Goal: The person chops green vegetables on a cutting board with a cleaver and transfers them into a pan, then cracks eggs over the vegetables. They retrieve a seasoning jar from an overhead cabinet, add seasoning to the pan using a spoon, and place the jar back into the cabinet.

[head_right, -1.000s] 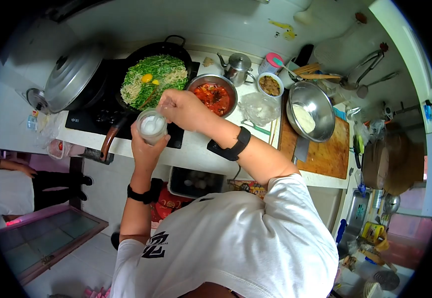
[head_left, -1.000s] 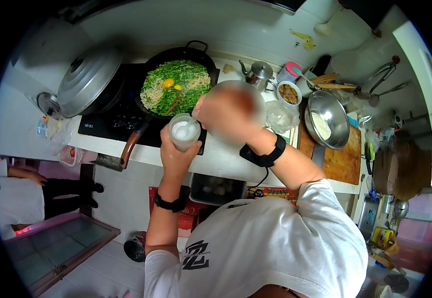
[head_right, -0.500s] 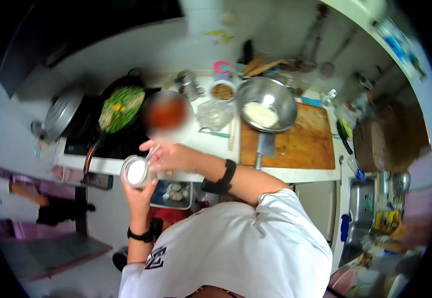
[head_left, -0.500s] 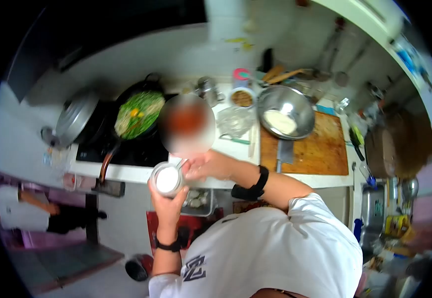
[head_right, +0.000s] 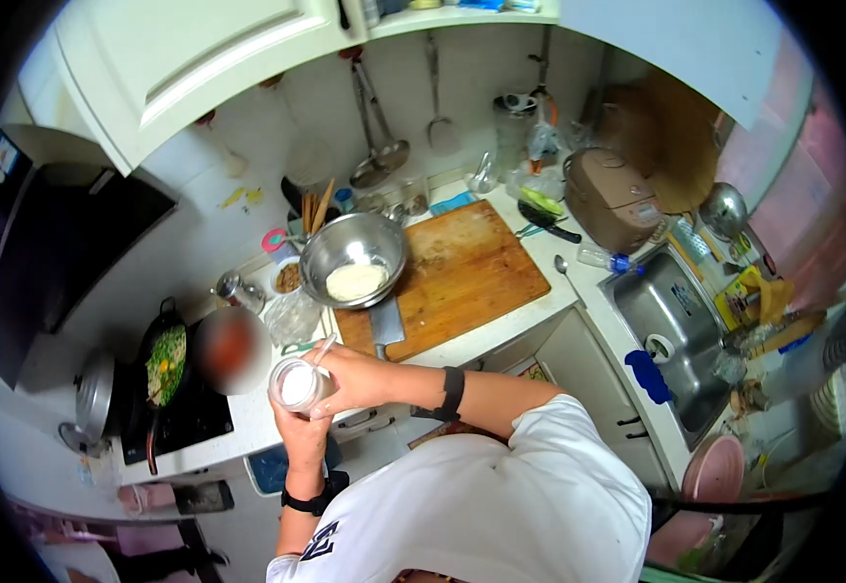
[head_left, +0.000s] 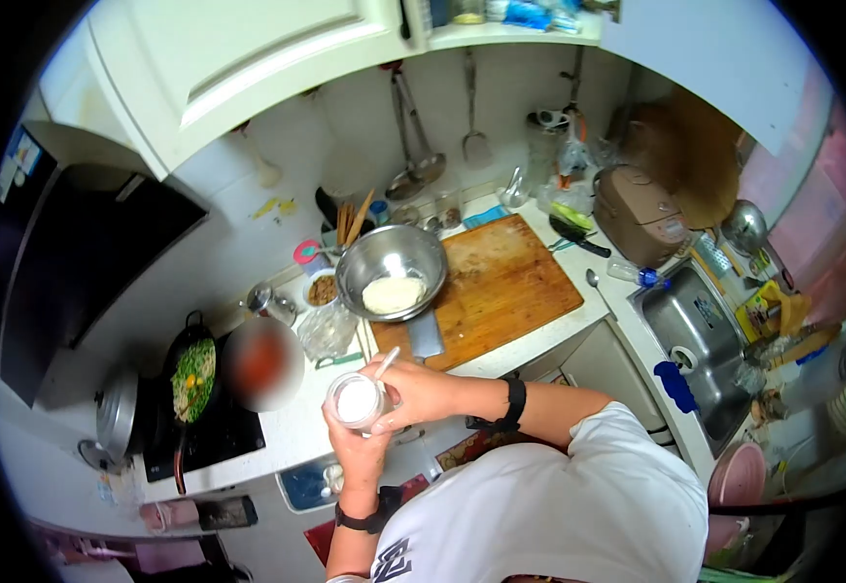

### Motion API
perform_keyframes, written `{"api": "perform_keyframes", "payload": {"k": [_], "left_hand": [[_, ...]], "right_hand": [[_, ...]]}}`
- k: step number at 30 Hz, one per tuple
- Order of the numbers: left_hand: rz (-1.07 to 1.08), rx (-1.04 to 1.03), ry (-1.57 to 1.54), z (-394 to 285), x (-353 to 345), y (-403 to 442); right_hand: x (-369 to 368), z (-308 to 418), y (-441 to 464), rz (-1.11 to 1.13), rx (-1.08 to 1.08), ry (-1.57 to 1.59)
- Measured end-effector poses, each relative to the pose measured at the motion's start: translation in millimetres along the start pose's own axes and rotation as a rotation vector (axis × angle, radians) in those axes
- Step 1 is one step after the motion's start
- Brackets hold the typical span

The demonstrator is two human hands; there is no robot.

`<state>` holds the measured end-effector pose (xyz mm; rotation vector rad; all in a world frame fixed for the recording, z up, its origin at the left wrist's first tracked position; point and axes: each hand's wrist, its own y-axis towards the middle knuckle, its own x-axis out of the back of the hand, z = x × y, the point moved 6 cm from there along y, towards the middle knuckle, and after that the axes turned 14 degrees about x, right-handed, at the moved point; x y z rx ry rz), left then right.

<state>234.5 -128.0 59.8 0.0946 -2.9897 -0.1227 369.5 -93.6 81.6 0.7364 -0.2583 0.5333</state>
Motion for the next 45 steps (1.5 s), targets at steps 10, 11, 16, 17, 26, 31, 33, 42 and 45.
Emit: {"api": "perform_keyframes", "payload": {"k": [10,11,16,17,26,31,33,42,45], "left_hand": [[0.406,-0.149,0.046,-28.7,-79.6,21.5],[0.463,-0.163,0.027,-31.1,-87.7,23.9],[0.605,-0.253,-0.131,-57.6,-113.2,21.5],[0.626,-0.175,-0.196,-59.9,-117.8,21.6],[0.445,0.027,-0.263,-29.6,-138.4,45.4],[0.328,0.079,-0.287,-20.3,-149.0,49.3],[0.299,0.081,-0.284,-21.5,-151.1,48.6],[0.104,0.077,-0.253,-21.1,-134.9,41.4],[0.05,0.058,-0.237,-15.8,-124.4,40.3]], "right_hand": [[71.0,38.1,-46.3,-0.257,-0.18,-0.228],[77.8,43.1,-47.4,-0.298,-0.138,-0.251],[121.2,47.9,-53.4,-0.347,-0.143,-0.296],[135.8,53.5,-51.3,-0.344,-0.181,-0.317],[323.7,94.6,2.3,-0.513,0.042,-0.311],[417.8,98.1,56.2,-0.522,0.107,-0.47],[450.8,89.2,78.6,-0.572,0.095,-0.575],[521.1,36.6,150.0,-0.63,-0.147,-0.787],[523.1,32.5,158.2,-0.605,-0.265,-0.812]]}}
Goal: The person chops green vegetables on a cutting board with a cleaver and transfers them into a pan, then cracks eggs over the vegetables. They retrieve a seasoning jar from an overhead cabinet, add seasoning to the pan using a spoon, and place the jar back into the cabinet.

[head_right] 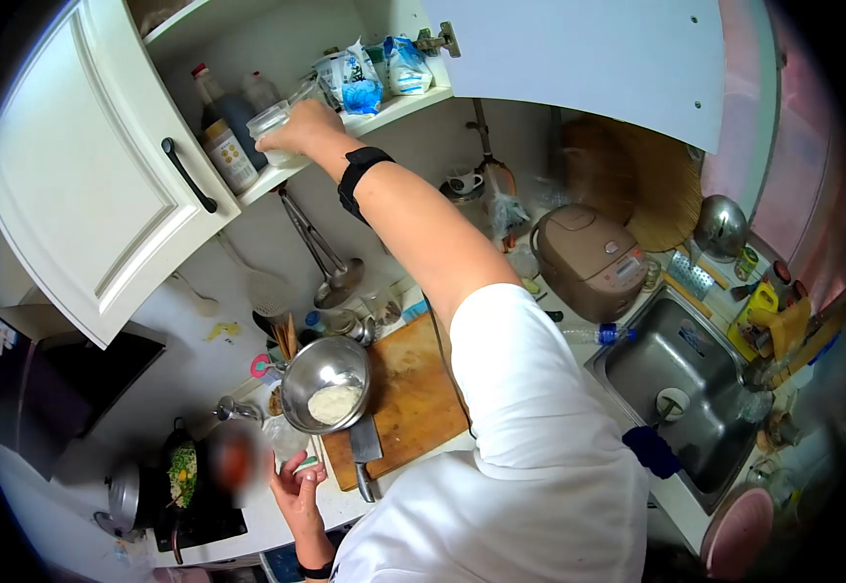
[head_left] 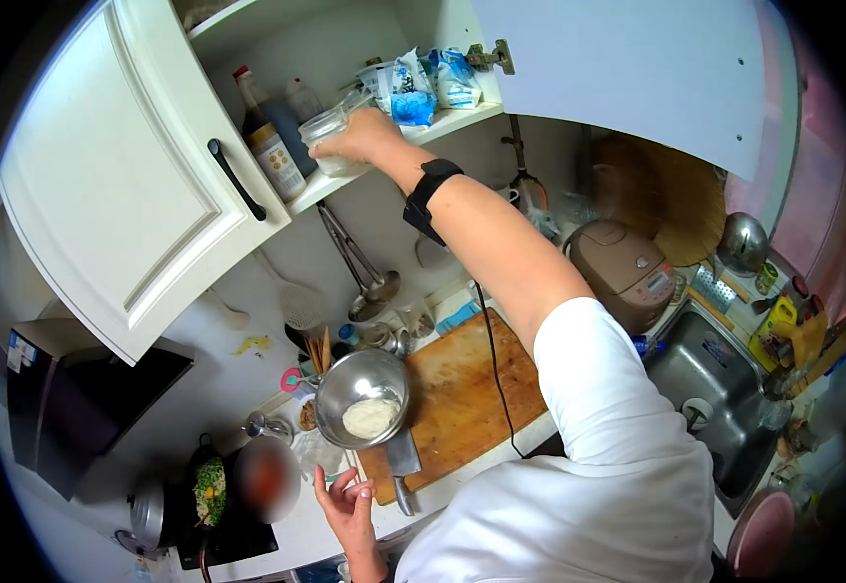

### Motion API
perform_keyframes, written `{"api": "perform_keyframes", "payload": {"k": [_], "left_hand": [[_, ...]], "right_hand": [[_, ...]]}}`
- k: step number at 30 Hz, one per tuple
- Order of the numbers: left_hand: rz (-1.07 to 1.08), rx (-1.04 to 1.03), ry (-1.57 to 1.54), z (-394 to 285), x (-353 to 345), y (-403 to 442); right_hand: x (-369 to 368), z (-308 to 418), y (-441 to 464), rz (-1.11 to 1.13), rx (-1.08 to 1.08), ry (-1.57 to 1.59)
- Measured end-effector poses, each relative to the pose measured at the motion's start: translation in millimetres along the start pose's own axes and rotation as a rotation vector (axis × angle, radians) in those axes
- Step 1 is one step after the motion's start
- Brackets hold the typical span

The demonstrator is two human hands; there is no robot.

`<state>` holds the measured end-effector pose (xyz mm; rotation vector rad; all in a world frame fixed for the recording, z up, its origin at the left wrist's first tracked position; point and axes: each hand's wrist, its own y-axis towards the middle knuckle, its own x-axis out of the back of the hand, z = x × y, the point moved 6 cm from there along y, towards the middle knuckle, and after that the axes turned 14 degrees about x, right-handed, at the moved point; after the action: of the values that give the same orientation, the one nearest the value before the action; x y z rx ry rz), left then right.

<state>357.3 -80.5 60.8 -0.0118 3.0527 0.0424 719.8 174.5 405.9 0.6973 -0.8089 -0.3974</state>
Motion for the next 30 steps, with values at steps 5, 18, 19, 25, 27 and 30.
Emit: {"api": "perform_keyframes", "payload": {"k": [5,18,19,25,27,30], "left_hand": [[-0.098,0.026,-0.003,-13.6,2.5,-7.8],[-0.084,0.015,-0.001,-16.7,-12.0,-0.9],[-0.066,0.014,-0.002,-14.4,-11.8,0.2],[-0.035,0.004,0.014,-14.0,-16.3,7.4],[-0.03,0.001,0.014,-15.7,-21.9,8.8],[-0.011,-0.026,0.035,-13.5,-26.9,12.5]], "right_hand": [[-10.2,-8.7,7.6,0.063,-0.061,-0.08],[19.5,-24.5,-26.0,-0.132,0.13,-0.204],[26.5,-36.6,-31.0,-0.273,0.171,-0.206],[87.3,-69.3,-36.9,-0.594,0.135,-0.445],[86.3,-89.6,-26.8,-0.426,-0.032,-0.471],[83.2,-94.9,-20.9,-0.232,-0.077,-0.465]]}}
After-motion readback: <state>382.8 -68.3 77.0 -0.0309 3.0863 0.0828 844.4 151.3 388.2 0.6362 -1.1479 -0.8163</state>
